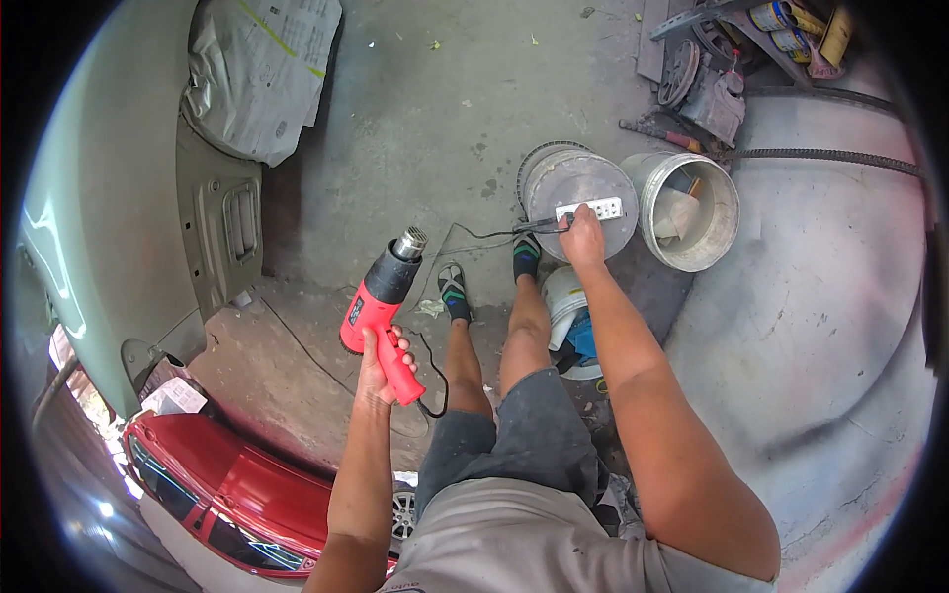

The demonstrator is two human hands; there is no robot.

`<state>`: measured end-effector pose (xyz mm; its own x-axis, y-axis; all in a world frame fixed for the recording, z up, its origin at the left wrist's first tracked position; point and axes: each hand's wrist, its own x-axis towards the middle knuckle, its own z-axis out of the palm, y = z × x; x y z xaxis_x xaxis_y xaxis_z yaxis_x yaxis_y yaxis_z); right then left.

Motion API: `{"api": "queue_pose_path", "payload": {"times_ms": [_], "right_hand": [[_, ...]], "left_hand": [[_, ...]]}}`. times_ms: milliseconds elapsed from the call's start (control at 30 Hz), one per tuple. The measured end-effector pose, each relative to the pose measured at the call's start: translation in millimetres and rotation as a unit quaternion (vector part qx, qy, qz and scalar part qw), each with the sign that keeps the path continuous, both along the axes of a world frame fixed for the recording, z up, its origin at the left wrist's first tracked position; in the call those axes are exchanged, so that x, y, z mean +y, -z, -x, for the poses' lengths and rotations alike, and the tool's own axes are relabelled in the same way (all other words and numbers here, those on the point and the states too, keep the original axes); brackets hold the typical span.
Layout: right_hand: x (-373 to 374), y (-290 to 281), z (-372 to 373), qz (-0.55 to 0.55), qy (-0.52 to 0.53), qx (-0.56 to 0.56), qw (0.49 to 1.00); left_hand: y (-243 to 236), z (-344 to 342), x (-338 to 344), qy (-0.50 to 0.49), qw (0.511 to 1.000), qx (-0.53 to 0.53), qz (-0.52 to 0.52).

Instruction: Preparing and mixing paint for automotive repair using a mixing stick and paint cup.

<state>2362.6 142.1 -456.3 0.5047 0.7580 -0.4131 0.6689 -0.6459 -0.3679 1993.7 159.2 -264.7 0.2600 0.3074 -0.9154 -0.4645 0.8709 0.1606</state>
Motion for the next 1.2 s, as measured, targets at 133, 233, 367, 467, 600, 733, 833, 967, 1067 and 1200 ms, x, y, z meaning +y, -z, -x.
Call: {"api": "queue_pose_path", "payload": {"times_ms": [133,233,367,467,600,733,833,967,1067,1200], "right_hand": [[-1,-7,0,0.02,0.016,0.005,1.0],[4,-10,0,0.066,0.025,0.008,0.997],[12,-6,4,0.063,0.03,0.022,0.997],[9,-2,9,0.09,0.03,0.026,0.995],[-3,4,12,-0.03,0.019,-0.021,0.999],[-10,10,7,-0.041,0.019,-0.048,0.998],[-9,11,-1,-0.055,0.0,-0.033,0.998],[-14,7,-18,0.038,0.032,0.091,0.995],[-34,2,-39,0.024,0.032,0.099,0.994],[-79,-16,-62,0.107,-0.013,0.095,0.99]], "left_hand": [[-2,0,0,-0.01,1.0,-0.002,0.0],[-3,0,0,-0.008,1.0,-0.005,-0.005],[-6,3,-1,0.001,1.0,-0.004,-0.01],[-7,5,-1,-0.009,1.0,0.006,-0.007],[-8,4,2,-0.051,0.999,-0.012,-0.014],[-9,0,6,-0.085,0.996,0.017,-0.004],[-11,-3,8,-0.085,0.995,0.044,-0.012],[-11,-5,8,-0.093,0.993,0.073,-0.006],[-15,1,5,-0.085,0.994,0.069,-0.011],[-33,23,-3,-0.082,0.996,-0.013,-0.03]]}}
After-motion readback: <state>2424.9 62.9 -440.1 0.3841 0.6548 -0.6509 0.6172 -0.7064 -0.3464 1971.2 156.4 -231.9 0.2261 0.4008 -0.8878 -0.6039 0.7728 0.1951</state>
